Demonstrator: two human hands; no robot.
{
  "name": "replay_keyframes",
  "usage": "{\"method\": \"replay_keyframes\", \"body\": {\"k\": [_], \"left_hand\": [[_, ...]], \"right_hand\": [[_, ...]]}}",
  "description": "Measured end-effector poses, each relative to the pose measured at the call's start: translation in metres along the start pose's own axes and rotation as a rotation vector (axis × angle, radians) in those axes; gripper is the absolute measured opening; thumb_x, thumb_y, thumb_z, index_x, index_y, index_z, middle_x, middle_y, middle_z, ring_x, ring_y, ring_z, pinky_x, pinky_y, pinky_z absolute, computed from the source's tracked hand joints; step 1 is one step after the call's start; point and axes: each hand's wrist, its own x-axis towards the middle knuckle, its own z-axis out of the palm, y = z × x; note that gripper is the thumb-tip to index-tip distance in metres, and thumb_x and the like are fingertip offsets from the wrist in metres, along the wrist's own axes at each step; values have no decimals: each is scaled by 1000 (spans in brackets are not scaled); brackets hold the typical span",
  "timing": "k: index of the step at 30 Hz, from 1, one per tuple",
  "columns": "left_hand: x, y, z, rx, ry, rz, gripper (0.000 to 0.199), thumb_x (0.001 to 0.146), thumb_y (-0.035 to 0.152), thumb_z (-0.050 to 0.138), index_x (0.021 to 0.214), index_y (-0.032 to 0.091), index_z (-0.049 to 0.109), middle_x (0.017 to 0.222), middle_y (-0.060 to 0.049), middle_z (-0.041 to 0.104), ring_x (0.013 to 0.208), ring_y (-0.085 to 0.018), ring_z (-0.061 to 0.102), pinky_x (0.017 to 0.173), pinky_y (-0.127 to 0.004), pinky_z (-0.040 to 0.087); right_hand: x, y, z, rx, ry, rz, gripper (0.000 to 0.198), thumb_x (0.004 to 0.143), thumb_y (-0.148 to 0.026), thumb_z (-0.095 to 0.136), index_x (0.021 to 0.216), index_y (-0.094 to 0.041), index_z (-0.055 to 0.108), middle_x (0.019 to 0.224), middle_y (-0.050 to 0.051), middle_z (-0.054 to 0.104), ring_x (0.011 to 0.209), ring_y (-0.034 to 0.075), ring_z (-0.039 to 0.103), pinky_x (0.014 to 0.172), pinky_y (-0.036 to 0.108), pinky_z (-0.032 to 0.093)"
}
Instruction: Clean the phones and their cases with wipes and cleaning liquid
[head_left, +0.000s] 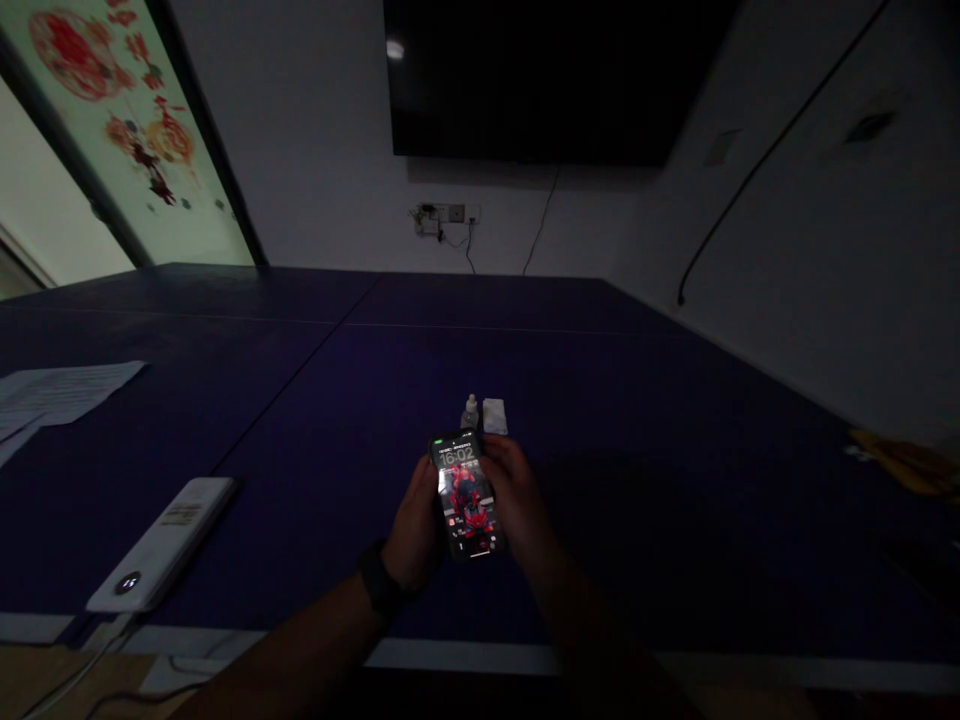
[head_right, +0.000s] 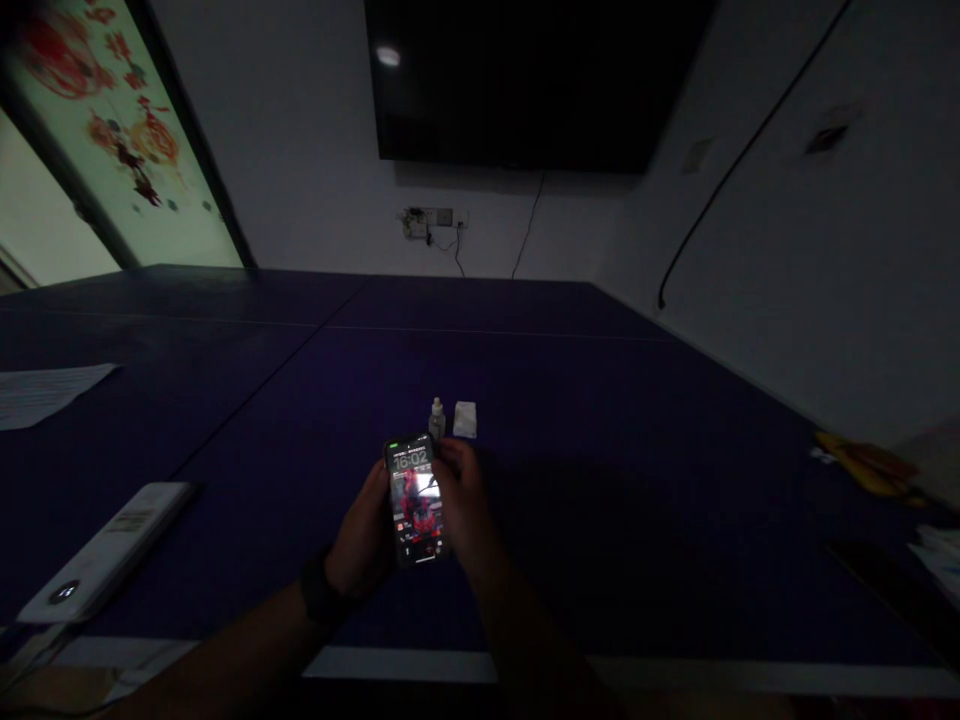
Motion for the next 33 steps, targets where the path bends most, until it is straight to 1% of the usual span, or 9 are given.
{"method": "replay_keyframes", "body": {"k": [5, 9, 11, 15, 20, 26, 28, 31, 33], "left_hand": [[3, -3, -4, 36, -3, 27, 45, 88, 53, 70, 116, 19, 64, 106, -6, 72, 98, -22, 67, 89, -34, 51], [2, -5, -8, 90, -32, 51, 46, 88, 54, 69, 117, 19, 65, 108, -7, 72, 105, -23, 66, 97, -35, 48], [1, -6, -9, 106, -50, 57, 47, 89, 55, 68, 120, 19, 65, 109, -7, 73, 104, -23, 66, 98, -35, 48], [0, -6, -11, 171, -27, 43, 48, 89, 56, 66, 120, 19, 65, 108, -7, 73, 89, -20, 66, 90, -34, 50], [0, -3, -12, 217, -5, 71, 44, 91, 54, 64, 117, 19, 67, 105, -6, 72, 92, -20, 66, 88, -33, 50], [-5, 5, -7, 220, -87, 70, 44, 91, 53, 65, 121, 21, 67, 108, -7, 73, 97, -23, 67, 88, -33, 51], [-8, 14, -3, 261, -115, 103, 43, 91, 53, 65, 121, 23, 67, 108, -7, 74, 96, -23, 67, 87, -34, 51], [-12, 34, 2, 496, -127, 287, 32, 90, 46, 69, 112, 23, 75, 107, -7, 74, 99, -24, 66, 92, -35, 50], [-14, 48, 5, 646, -170, 405, 23, 90, 39, 70, 105, 24, 80, 107, -9, 76, 102, -25, 66, 97, -37, 48]], "right_hand": [[-1, 2, 0, 63, -62, 116, 47, 71, -56, 76, 99, -19, 72, 79, 3, 74, 68, 20, 66, 66, 31, 49], [-5, 1, 2, 85, -69, 131, 50, 70, -64, 77, 86, -18, 70, 67, 0, 68, 58, 16, 60, 58, 28, 44], [-6, 1, 3, 77, -62, 121, 50, 69, -65, 77, 83, -18, 69, 64, -1, 66, 55, 15, 57, 56, 27, 43], [-5, 0, 2, 32, -59, 93, 46, 71, -63, 75, 81, -18, 68, 64, -2, 64, 55, 14, 55, 54, 27, 41], [4, -4, -1, -35, -115, 46, 44, 75, -60, 73, 82, -17, 71, 67, -1, 67, 59, 15, 57, 57, 26, 42], [5, -20, -5, -123, -180, -55, 37, 83, -54, 70, 92, -19, 75, 73, 1, 71, 67, 18, 61, 64, 29, 45], [-1, -29, -10, -190, -211, -133, 32, 88, -50, 66, 96, -21, 76, 81, 2, 74, 73, 20, 65, 68, 30, 48], [-11, -45, -21, -353, -301, -349, 27, 93, -45, 61, 102, -26, 78, 96, 4, 77, 87, 24, 70, 79, 33, 51], [-15, -53, -28, -428, -367, -476, 22, 93, -41, 63, 103, -30, 79, 101, 4, 79, 94, 26, 72, 86, 37, 52]]}}
